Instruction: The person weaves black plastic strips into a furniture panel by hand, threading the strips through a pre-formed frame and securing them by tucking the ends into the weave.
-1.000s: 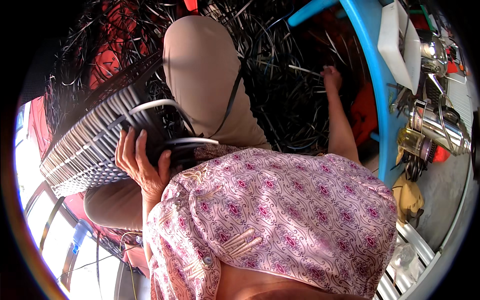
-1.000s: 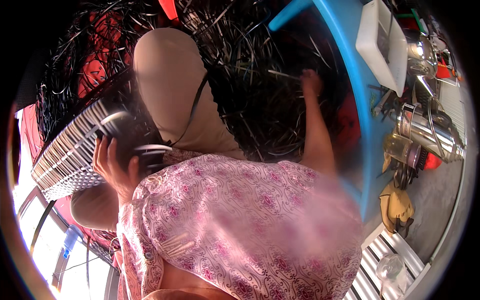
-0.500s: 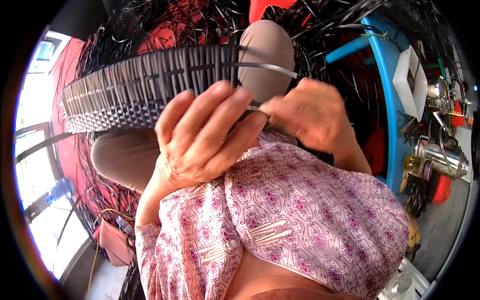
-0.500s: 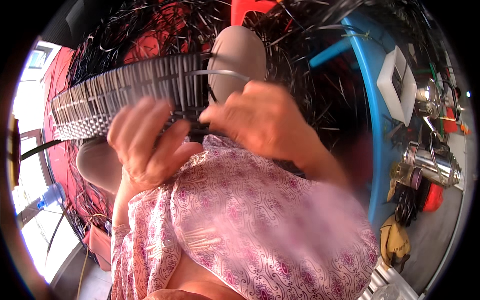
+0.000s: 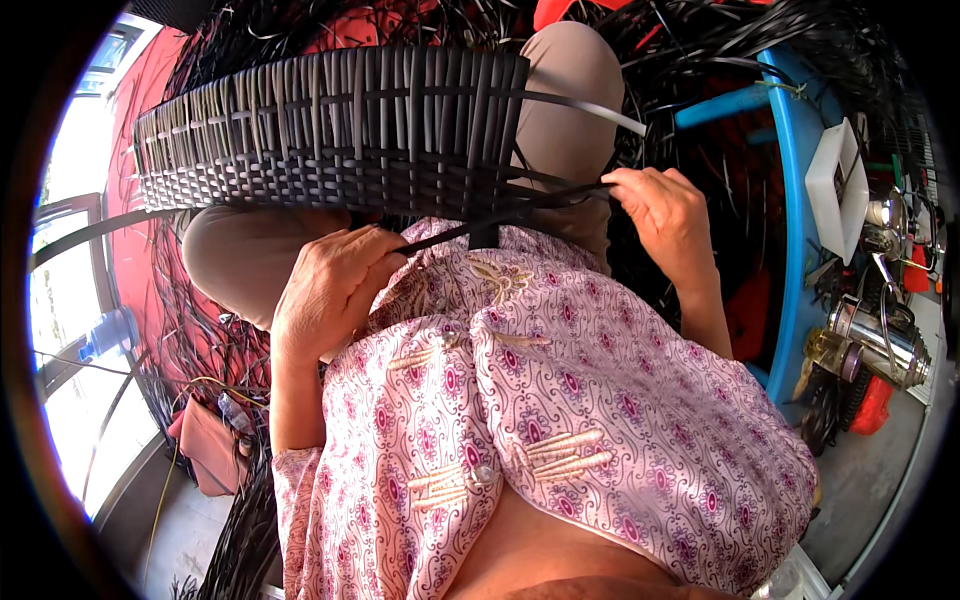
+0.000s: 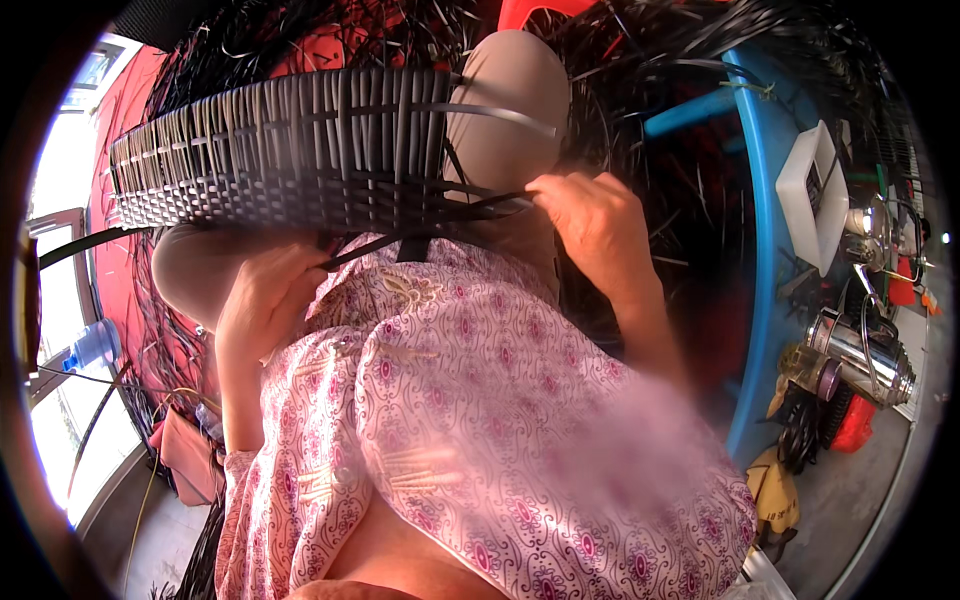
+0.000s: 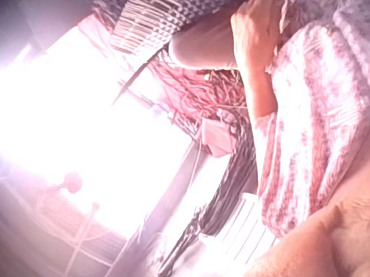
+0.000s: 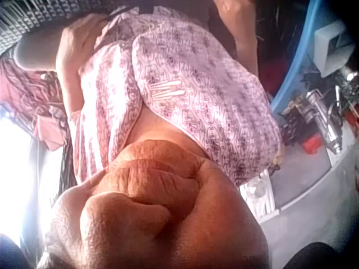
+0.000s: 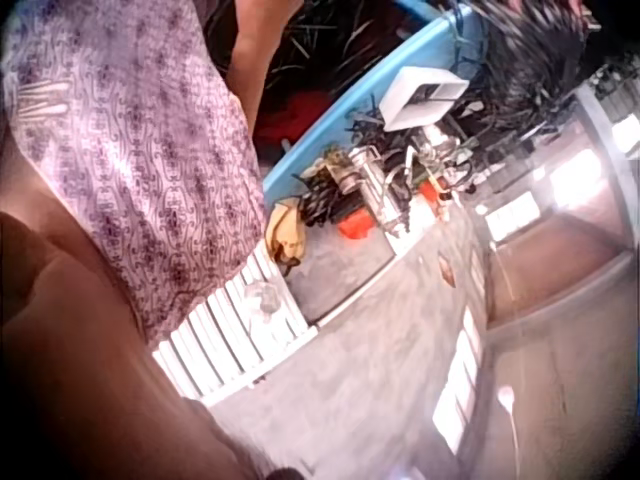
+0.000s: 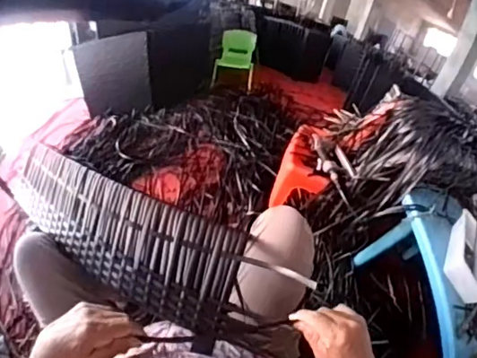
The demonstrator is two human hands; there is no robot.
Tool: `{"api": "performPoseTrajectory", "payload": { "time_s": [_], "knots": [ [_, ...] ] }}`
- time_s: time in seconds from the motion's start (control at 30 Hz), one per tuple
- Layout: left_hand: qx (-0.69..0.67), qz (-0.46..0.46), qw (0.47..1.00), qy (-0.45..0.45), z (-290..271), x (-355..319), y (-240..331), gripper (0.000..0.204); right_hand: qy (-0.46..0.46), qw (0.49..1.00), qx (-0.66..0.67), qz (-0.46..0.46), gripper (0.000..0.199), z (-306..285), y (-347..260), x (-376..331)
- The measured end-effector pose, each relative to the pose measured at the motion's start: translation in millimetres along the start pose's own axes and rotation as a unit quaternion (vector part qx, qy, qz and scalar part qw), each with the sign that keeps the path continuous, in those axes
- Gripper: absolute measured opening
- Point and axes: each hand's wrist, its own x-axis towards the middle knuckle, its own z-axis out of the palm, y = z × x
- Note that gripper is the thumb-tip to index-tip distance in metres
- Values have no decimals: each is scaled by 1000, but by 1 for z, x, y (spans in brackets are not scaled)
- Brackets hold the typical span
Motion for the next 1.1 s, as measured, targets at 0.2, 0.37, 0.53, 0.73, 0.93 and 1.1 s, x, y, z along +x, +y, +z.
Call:
{"api": "performPoseTrajectory", "payload": {
  "time_s": [0.2,0.37,0.53,0.73,0.93,1.1],
  "knots": [
    [142,48,989,-8,20,23,8,13,0,996,63,-61,36,-10,-25,17],
    [290,236,925,75,36,60,21,14,-92,940,329,0,49,31,-62,39],
    [309,197,917,154,37,67,-1,11,-190,837,484,172,44,38,-57,45],
    [69,20,982,174,21,45,-20,14,-113,863,446,210,25,47,-53,35],
    [-475,-164,836,219,34,30,-20,22,-46,926,358,115,23,58,-61,38],
    [-507,-205,804,234,33,25,-24,21,-102,894,393,187,22,53,-71,43]
  ]
}}
